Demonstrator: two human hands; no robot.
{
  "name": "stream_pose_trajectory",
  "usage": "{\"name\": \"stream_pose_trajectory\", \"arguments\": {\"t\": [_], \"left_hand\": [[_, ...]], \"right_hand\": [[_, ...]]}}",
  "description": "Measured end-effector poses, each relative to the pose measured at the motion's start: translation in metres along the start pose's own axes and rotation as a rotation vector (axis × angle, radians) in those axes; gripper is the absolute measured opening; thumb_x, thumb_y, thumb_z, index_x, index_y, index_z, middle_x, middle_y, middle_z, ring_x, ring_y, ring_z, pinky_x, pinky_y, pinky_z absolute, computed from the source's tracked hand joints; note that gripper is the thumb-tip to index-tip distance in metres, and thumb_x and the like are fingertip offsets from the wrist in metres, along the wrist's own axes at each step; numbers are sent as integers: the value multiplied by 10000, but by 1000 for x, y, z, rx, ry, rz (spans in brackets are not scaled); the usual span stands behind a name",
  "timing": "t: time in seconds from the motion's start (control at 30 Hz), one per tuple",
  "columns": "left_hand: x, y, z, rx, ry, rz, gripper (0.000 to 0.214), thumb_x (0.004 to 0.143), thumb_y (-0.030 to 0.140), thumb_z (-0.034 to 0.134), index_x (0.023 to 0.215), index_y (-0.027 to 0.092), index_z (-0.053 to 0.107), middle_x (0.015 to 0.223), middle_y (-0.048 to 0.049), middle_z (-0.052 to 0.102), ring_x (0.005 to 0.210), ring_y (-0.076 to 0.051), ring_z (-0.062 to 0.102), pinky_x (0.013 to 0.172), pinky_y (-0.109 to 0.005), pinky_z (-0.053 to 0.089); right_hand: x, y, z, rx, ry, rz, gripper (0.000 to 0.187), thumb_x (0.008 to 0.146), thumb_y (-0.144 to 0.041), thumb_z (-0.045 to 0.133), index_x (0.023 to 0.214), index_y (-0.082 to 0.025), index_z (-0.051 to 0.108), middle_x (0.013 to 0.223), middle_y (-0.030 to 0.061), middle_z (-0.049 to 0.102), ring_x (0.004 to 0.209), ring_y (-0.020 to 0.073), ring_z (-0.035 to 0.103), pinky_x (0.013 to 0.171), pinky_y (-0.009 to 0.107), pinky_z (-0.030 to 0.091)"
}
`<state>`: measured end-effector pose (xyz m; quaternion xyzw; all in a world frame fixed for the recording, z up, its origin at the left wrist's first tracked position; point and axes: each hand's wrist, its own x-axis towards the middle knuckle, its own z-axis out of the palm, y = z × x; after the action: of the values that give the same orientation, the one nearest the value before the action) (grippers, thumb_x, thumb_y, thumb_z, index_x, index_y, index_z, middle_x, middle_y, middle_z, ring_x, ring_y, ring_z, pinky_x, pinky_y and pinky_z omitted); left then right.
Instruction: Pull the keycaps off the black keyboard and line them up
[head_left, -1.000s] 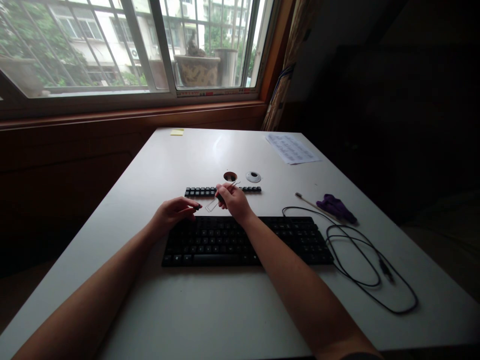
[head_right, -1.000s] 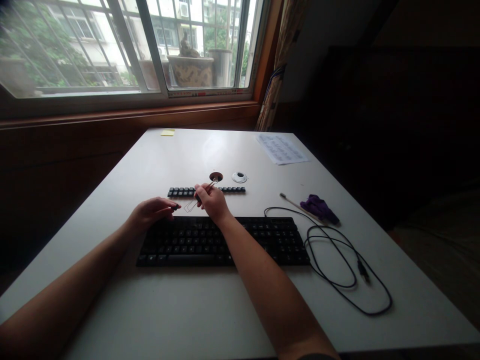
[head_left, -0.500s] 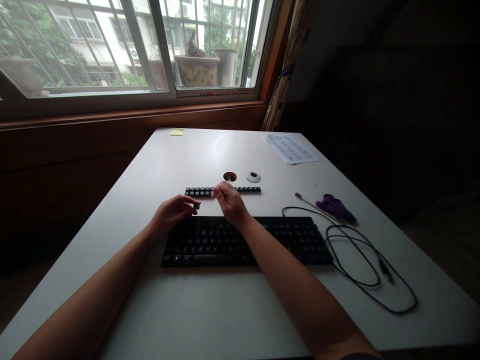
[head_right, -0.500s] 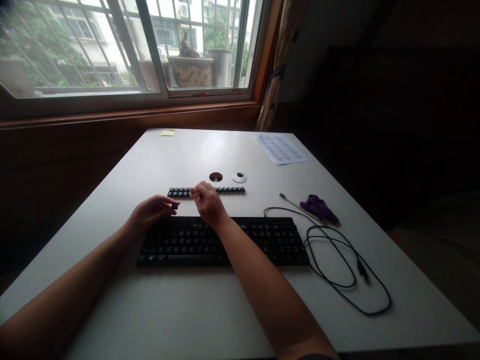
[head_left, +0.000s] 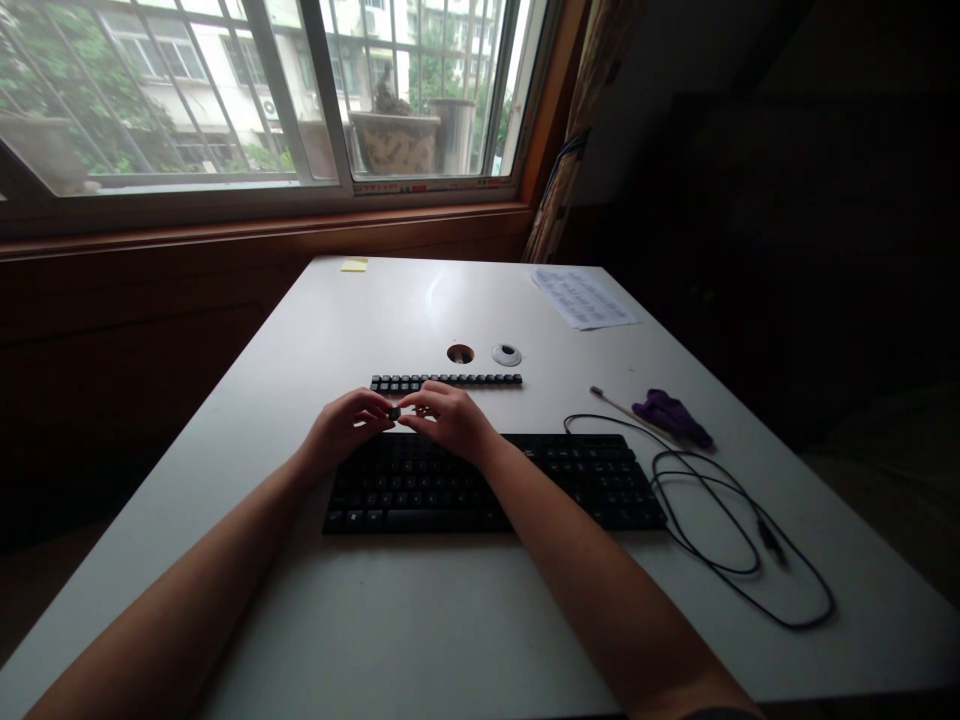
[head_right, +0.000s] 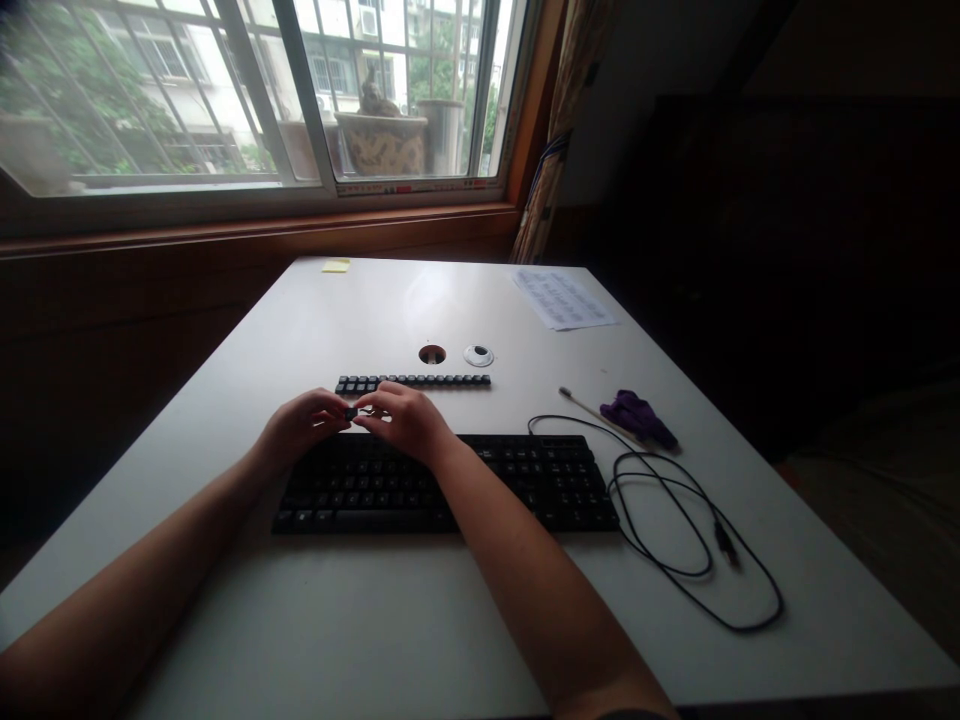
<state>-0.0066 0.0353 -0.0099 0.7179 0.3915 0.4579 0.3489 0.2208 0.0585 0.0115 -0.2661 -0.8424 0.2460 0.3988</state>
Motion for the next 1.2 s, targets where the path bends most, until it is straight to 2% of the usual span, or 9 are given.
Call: {"name": "stream_pose_trajectory", "arguments": {"t": [0.23, 0.33, 0.47, 0.6, 0.77, 0.97, 1.2], "left_hand": [[-1, 1, 2, 15, -12, -46, 265, 789, 317, 765, 966, 174, 627, 918, -47, 693, 793, -171, 691, 750, -331, 608], [-1, 3, 2, 5, -35, -50, 294, 808, 331, 747, 1009, 181, 595, 966, -60, 703, 832, -182, 697, 751, -330, 602], [-1, 12, 1, 99, -62, -48, 204, 869, 345, 677, 956, 165, 635, 874, -53, 696, 773, -165, 675, 705, -281, 569], [-1, 19, -2, 149, -143, -47, 195, 903, 339, 629, 920, 150, 673, 843, -58, 697, 764, -161, 660, 699, -258, 539], [-1, 21, -4, 164, -162, -49, 193, 907, 332, 620, 926, 150, 683, 859, -59, 701, 783, -164, 658, 712, -255, 527], [0, 17, -4, 195, -166, -40, 195, 912, 338, 610, 928, 159, 687, 869, -60, 707, 799, -168, 653, 720, -258, 525], [0, 17, -5, 207, -171, -24, 194, 916, 336, 604, 925, 160, 684, 869, -60, 705, 796, -165, 648, 718, -259, 519]], "right_hand": [[-2, 3, 2, -58, -6, -6, 156, 860, -275, 670, 990, -199, 709, 809, 6, 614, 695, 112, 585, 693, 245, 484], [-3, 4, -1, -161, 14, 100, 155, 855, -264, 664, 988, -196, 706, 854, 15, 644, 701, 110, 594, 715, 243, 485], [-4, 7, -10, -401, 17, 295, 141, 854, -270, 644, 965, -219, 714, 938, 24, 685, 760, 132, 626, 774, 266, 477], [-6, 11, -19, -556, -62, 413, 180, 850, -313, 637, 993, -251, 727, 980, 21, 707, 826, 168, 646, 765, 280, 470], [-5, 16, -22, -573, -161, 516, 225, 865, -357, 624, 1031, -248, 730, 1003, 29, 722, 862, 182, 654, 743, 273, 469], [-5, 20, -21, -568, -145, 523, 228, 894, -350, 607, 1074, -263, 718, 1064, 25, 716, 956, 190, 651, 805, 281, 472], [-7, 16, -20, -566, -60, 492, 238, 849, -281, 631, 1077, -278, 700, 1038, 13, 702, 875, 173, 656, 770, 276, 484]]}}
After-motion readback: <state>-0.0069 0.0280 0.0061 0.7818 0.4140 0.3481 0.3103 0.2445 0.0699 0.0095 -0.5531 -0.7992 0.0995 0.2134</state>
